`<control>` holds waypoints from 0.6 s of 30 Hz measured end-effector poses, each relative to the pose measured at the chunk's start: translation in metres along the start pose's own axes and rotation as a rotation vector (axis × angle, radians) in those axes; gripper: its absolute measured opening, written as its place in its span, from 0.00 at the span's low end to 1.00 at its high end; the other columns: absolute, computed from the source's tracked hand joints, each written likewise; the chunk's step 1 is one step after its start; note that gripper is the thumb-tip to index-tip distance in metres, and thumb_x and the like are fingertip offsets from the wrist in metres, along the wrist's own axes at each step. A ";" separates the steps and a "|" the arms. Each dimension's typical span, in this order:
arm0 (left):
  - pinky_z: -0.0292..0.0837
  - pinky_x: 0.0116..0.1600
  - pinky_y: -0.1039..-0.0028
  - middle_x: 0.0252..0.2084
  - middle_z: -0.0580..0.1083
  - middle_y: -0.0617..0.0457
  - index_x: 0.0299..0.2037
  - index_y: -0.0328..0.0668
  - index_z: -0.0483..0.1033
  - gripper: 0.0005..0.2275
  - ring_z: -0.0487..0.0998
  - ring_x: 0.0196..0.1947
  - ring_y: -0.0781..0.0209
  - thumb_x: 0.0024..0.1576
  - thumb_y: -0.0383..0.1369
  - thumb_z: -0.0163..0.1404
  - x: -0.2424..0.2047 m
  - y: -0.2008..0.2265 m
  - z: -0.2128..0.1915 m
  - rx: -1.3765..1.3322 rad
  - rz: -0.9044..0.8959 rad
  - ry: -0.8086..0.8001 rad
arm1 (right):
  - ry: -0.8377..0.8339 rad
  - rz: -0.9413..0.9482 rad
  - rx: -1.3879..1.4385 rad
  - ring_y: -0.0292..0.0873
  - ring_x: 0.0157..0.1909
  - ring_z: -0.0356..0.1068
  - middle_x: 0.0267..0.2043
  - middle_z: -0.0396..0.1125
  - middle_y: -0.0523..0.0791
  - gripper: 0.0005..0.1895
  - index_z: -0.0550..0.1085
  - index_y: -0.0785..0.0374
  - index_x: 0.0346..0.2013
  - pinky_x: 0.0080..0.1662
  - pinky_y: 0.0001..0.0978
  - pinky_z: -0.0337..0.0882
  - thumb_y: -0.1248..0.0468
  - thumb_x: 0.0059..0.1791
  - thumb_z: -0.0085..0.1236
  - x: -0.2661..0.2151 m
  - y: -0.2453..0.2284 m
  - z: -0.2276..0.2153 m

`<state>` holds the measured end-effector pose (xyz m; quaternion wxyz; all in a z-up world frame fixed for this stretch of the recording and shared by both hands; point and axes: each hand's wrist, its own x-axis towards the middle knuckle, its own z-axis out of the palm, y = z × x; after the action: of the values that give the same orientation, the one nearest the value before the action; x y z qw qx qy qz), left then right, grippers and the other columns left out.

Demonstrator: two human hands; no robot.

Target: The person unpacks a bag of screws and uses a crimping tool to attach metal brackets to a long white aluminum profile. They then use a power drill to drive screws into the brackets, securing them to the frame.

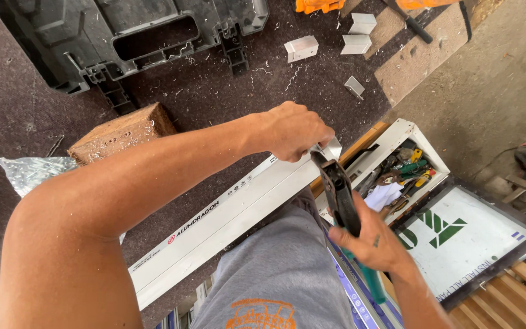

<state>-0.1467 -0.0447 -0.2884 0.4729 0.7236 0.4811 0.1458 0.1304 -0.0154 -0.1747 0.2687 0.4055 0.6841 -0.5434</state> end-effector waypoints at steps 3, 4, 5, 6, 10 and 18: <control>0.76 0.40 0.59 0.35 0.80 0.53 0.45 0.50 0.78 0.18 0.82 0.39 0.50 0.43 0.27 0.63 -0.003 0.002 0.000 -0.023 -0.029 0.004 | -0.019 -0.015 0.316 0.56 0.73 0.55 0.69 0.58 0.59 0.75 0.49 0.73 0.73 0.70 0.46 0.52 0.28 0.29 0.68 -0.008 0.019 0.012; 0.76 0.40 0.61 0.35 0.80 0.54 0.45 0.50 0.78 0.18 0.82 0.39 0.52 0.43 0.27 0.63 -0.002 0.004 -0.001 -0.025 -0.037 0.007 | -0.027 0.025 0.432 0.57 0.76 0.50 0.73 0.54 0.59 0.80 0.47 0.74 0.73 0.72 0.45 0.46 0.27 0.25 0.71 -0.011 0.023 0.014; 0.77 0.40 0.62 0.35 0.80 0.54 0.45 0.50 0.78 0.18 0.83 0.38 0.53 0.43 0.28 0.64 -0.002 0.005 -0.001 -0.025 -0.048 0.008 | -0.049 -0.017 0.443 0.57 0.77 0.50 0.74 0.54 0.60 0.81 0.47 0.75 0.74 0.73 0.45 0.46 0.26 0.25 0.70 -0.014 0.026 0.015; 0.77 0.40 0.63 0.35 0.80 0.55 0.45 0.50 0.78 0.18 0.83 0.38 0.55 0.43 0.28 0.64 -0.002 0.006 -0.002 -0.024 -0.058 0.008 | -0.072 -0.060 0.454 0.57 0.78 0.49 0.74 0.53 0.60 0.82 0.48 0.75 0.74 0.74 0.45 0.45 0.25 0.24 0.70 -0.017 0.028 0.017; 0.76 0.39 0.64 0.35 0.80 0.55 0.45 0.50 0.78 0.19 0.82 0.38 0.54 0.43 0.28 0.65 -0.002 0.006 -0.003 0.009 -0.040 0.016 | -0.120 -0.042 0.596 0.56 0.79 0.46 0.76 0.49 0.58 0.80 0.47 0.73 0.74 0.73 0.45 0.42 0.31 0.25 0.76 -0.030 0.044 0.028; 0.75 0.37 0.62 0.34 0.80 0.54 0.46 0.52 0.78 0.16 0.82 0.37 0.53 0.47 0.29 0.63 -0.003 0.010 -0.003 0.047 -0.066 0.007 | -0.067 0.108 0.291 0.52 0.73 0.55 0.70 0.59 0.54 0.61 0.54 0.66 0.73 0.69 0.44 0.52 0.41 0.35 0.69 -0.049 0.092 0.047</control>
<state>-0.1445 -0.0470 -0.2780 0.4589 0.7177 0.5096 0.1212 0.2307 -0.0656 -0.1963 0.2588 0.4578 0.5660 -0.6349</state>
